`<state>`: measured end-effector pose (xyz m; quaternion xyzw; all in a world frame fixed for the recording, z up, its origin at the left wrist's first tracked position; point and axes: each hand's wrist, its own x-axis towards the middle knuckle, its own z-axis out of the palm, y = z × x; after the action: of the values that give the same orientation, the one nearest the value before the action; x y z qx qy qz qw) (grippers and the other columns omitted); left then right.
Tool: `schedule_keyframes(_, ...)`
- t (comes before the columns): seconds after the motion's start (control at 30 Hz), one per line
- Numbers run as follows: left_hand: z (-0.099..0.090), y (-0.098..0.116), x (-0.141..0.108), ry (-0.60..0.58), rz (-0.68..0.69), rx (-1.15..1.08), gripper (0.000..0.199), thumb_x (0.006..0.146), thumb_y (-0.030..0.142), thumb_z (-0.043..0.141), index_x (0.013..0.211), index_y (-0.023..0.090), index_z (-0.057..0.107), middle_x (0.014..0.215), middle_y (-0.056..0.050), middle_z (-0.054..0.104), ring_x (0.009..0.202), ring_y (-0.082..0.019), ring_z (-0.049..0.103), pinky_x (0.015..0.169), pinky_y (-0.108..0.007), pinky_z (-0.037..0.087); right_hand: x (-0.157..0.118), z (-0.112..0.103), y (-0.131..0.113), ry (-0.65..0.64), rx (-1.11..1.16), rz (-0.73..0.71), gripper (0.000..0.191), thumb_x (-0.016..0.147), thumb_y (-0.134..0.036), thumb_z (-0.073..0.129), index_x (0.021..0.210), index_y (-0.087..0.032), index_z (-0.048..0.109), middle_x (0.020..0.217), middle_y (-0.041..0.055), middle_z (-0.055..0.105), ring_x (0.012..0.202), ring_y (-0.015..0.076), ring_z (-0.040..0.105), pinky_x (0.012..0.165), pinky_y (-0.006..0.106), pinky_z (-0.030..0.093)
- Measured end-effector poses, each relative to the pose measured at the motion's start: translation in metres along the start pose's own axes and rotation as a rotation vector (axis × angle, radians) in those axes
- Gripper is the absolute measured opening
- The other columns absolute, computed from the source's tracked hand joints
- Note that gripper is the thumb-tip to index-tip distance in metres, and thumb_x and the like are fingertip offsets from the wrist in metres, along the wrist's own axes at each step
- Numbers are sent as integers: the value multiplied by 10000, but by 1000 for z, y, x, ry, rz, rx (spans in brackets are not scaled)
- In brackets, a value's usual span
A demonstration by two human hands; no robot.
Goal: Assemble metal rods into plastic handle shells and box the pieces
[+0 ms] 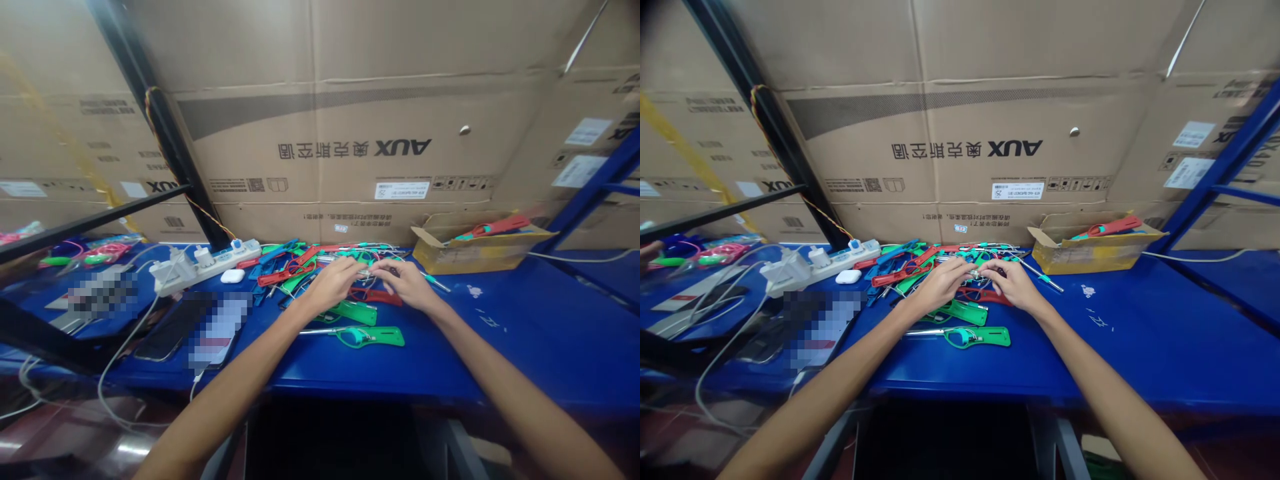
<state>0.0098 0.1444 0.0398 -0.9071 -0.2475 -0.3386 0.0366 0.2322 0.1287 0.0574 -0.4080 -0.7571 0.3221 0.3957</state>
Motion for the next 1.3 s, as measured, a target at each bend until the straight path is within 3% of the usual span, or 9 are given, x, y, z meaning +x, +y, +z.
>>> schedule_keyframes(0.43, -3, 6, 5, 63, 34, 17, 254, 1050, 99, 437, 1254, 93, 588, 1088, -121, 669, 1018, -224, 619, 880, -377, 540, -2, 1, -4, 8, 67, 6, 482, 885, -646, 615, 952, -172, 668, 564, -44, 564, 389, 99, 474, 444, 242, 370)
schedule_keyframes(0.6, -18, 12, 6, 93, 42, 30, 301, 1075, 148, 442, 1364, 164, 521, 1190, -107, 684, 1103, -228, 643, 928, -410, 527, -6, -2, -5, 21, 157, 26, 489, 956, -598, 559, 1211, -186, 621, 538, -69, 542, 358, 91, 450, 406, 221, 350)
schedule_keyframes(0.7, -30, 21, 7, 140, 10, -15, 236, 1086, 206, 452, 1293, 186, 563, 1137, -80, 716, 1043, -215, 674, 919, -406, 531, -8, -4, -9, 76, 199, 40, 492, 975, -556, 566, 1295, -188, 626, 546, -55, 565, 364, 81, 402, 392, 220, 330)
schedule_keyframes(0.83, -39, 36, 9, 217, -6, -144, 234, 1065, 172, 489, 1276, 195, 587, 1313, -99, 666, 1226, -229, 613, 1020, -449, 506, -10, 3, -13, 54, 172, 50, 467, 892, -541, 704, 1210, -199, 722, 518, -52, 549, 372, 80, 394, 373, 214, 342)
schedule_keyframes(0.97, -31, 47, 8, 262, -81, -293, 291, 1048, 194, 531, 1323, 250, 606, 1494, -113, 513, 1378, -270, 495, 1107, -548, 446, -14, 21, -15, 16, 243, -45, 370, 909, -548, 680, 909, -202, 811, 854, 68, 748, 381, 57, 417, 338, 219, 348)
schedule_keyframes(1.03, -28, 51, 7, 269, -143, -382, 303, 1050, 196, 527, 1333, 266, 610, 1497, -103, 504, 1372, -270, 501, 1098, -546, 470, -17, 26, -16, 45, 247, -85, 342, 940, -514, 654, 901, -215, 817, 976, 88, 763, 387, 59, 438, 333, 223, 364)
schedule_keyframes(1.17, -30, 57, 9, 116, -242, -439, 349, 1062, 206, 496, 1395, 285, 564, 1530, -88, 476, 1403, -263, 484, 1123, -529, 489, -19, 18, -20, 121, 46, -243, 274, 979, -424, 627, 896, -236, 807, 922, 68, 758, 609, 148, 654, 554, 266, 557)
schedule_keyframes(1.23, -32, 61, 9, 32, -286, -411, 392, 1071, 225, 477, 1459, 285, 488, 1546, -90, 461, 1410, -255, 478, 1135, -513, 491, -19, 9, -22, 150, -87, -335, 240, 988, -398, 618, 945, -245, 797, 915, 65, 748, 793, 186, 717, 697, 282, 593)
schedule_keyframes(1.3, -34, 63, 8, 19, -319, -380, 404, 1082, 246, 454, 1485, 265, 429, 1520, -103, 488, 1391, -245, 497, 1125, -491, 504, -20, 1, -23, 151, -233, -403, 222, 1008, -363, 591, 1040, -248, 779, 958, 69, 747, 848, 176, 730, 721, 256, 591)
